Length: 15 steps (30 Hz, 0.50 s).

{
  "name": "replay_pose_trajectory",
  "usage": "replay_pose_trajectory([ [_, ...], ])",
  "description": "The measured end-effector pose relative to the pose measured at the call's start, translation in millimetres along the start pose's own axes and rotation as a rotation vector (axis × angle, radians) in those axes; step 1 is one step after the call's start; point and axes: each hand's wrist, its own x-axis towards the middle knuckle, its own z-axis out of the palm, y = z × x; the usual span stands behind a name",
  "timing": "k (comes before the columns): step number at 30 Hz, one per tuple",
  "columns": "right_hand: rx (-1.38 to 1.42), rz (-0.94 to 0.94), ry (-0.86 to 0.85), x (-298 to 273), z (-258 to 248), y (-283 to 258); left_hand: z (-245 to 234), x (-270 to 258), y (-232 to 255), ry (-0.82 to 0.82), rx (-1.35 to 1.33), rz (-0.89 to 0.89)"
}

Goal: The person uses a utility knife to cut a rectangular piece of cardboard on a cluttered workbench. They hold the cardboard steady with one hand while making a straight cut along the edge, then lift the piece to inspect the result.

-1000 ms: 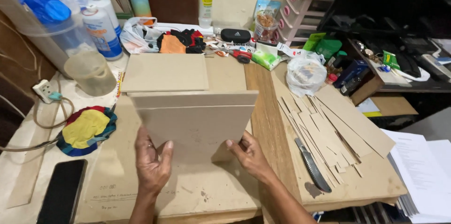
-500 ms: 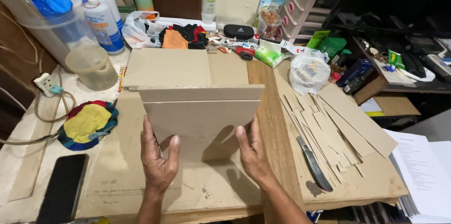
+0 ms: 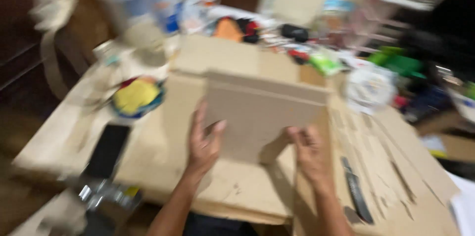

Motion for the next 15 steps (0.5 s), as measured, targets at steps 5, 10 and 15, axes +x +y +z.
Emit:
replay_pose_trajectory([
  [5,-0.315,-0.2,0.172,-26,6,-71,-1,10,35,-0.072,-0.065,0.06],
  [10,-0.244,-0.162,0.097,-7,-12,1,-9,4,25,-0.094,-0.031,0.076],
  [15,-0.781,-0.169,0.117,11,-43,28,2,2,13,-0.038,0.113,0.117],
])
